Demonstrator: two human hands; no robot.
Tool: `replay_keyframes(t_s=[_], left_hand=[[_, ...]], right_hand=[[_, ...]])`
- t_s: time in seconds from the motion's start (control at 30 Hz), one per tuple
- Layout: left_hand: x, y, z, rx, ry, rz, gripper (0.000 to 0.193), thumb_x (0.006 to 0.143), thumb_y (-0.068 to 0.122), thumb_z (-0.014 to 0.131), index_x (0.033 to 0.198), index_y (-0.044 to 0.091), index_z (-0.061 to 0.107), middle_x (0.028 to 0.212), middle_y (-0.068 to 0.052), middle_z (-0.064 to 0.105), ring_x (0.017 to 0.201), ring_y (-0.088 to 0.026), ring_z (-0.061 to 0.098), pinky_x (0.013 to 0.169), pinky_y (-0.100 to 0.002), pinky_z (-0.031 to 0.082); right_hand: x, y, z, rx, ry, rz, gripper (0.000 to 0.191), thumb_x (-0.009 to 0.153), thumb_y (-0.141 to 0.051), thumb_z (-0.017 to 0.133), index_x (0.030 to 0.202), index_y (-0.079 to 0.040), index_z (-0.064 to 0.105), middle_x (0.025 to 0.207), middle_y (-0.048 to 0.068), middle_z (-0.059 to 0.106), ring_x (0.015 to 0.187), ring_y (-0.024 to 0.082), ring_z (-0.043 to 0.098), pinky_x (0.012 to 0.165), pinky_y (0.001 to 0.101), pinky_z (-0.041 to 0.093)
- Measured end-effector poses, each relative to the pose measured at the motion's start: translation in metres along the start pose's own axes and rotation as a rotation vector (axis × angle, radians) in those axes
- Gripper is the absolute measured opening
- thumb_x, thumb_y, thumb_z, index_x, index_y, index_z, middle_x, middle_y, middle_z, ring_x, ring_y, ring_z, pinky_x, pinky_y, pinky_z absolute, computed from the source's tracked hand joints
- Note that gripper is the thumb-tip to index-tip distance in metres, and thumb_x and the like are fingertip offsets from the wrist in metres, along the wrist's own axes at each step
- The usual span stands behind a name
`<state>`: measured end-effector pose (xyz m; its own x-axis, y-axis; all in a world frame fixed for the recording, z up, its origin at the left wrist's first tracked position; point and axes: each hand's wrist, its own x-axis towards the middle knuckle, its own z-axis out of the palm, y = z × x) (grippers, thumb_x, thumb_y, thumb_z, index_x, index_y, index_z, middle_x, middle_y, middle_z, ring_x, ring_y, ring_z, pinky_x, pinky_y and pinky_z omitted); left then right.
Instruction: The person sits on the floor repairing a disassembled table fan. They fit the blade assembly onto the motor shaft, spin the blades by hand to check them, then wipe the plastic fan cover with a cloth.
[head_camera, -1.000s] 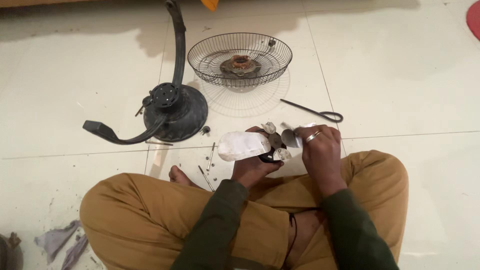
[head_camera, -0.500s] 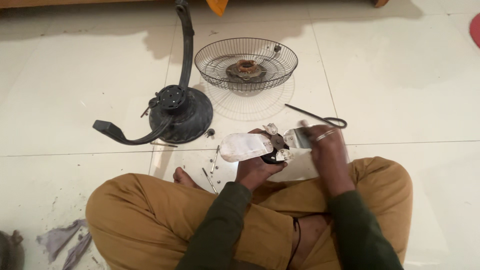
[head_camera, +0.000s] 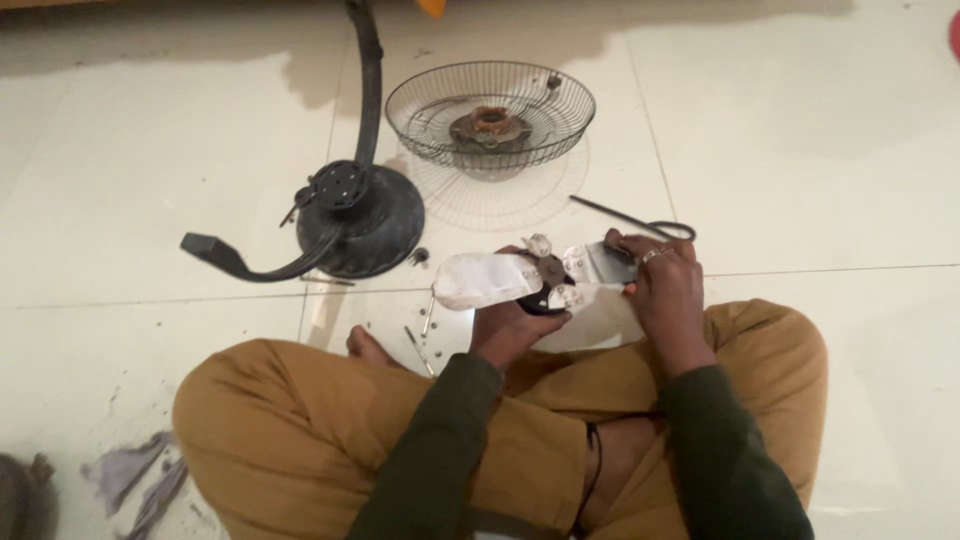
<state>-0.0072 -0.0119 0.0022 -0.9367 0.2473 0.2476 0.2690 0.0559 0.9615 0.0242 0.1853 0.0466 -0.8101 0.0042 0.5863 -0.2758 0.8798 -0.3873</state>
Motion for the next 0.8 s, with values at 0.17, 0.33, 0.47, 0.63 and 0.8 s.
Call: replay_keyframes(t_s=[0.17, 0.33, 0.47, 0.63, 0.8], left_hand=[[-0.0001, -0.0024, 0.0005, 0.033, -0.029, 0.053, 0.08, 0.064, 0.014, 0.094, 0.127, 0.005, 0.045, 0.112, -0.008, 0.062, 0.107, -0.022, 0.064, 0.093, -0.034, 0.055], [-0.0006, -0.0043, 0.001, 0.062, 0.007, 0.069, 0.09, 0.059, 0.014, 0.095, 0.131, 0.004, 0.043, 0.112, -0.008, 0.06, 0.106, -0.023, 0.062, 0.092, -0.035, 0.053], [0.0, -0.0058, 0.0004, -0.043, -0.014, 0.021, 0.081, 0.064, 0.016, 0.094, 0.128, 0.005, 0.045, 0.113, -0.008, 0.061, 0.107, -0.022, 0.063, 0.094, -0.035, 0.054], [0.0008, -0.0071, 0.0005, 0.048, 0.003, 0.05, 0.082, 0.062, 0.018, 0.094, 0.127, 0.005, 0.045, 0.112, -0.008, 0.062, 0.106, -0.022, 0.063, 0.093, -0.035, 0.055], [-0.0014, -0.0029, -0.0013, 0.097, -0.011, 0.037, 0.076, 0.065, 0.019, 0.095, 0.124, 0.005, 0.049, 0.111, -0.009, 0.063, 0.105, -0.023, 0.064, 0.093, -0.037, 0.054]], right_hand=[[0.0006, 0.0031, 0.0023, -0.038, -0.002, -0.121, 0.037, 0.085, 0.011, 0.062, 0.11, -0.01, 0.079, 0.099, 0.006, 0.078, 0.091, 0.027, 0.067, 0.079, 0.0425, 0.044], [0.0014, 0.0013, 0.0032, 0.086, -0.032, 0.021, 0.044, 0.086, 0.01, 0.058, 0.115, -0.015, 0.079, 0.103, 0.004, 0.077, 0.093, 0.026, 0.062, 0.088, 0.0366, 0.046], [0.0, -0.0023, 0.0033, 0.059, 0.002, -0.184, 0.031, 0.087, 0.007, 0.062, 0.104, -0.014, 0.079, 0.103, 0.0, 0.079, 0.095, 0.023, 0.064, 0.088, 0.0403, 0.042], [0.0011, -0.0009, 0.0041, -0.007, 0.046, -0.06, 0.034, 0.09, 0.006, 0.061, 0.107, -0.016, 0.08, 0.101, 0.001, 0.077, 0.097, 0.024, 0.062, 0.093, 0.0404, 0.044], [0.0018, -0.0007, 0.0055, 0.017, 0.021, -0.047, 0.036, 0.089, 0.006, 0.061, 0.107, -0.017, 0.082, 0.096, -0.001, 0.078, 0.093, 0.023, 0.063, 0.088, 0.0403, 0.043]])
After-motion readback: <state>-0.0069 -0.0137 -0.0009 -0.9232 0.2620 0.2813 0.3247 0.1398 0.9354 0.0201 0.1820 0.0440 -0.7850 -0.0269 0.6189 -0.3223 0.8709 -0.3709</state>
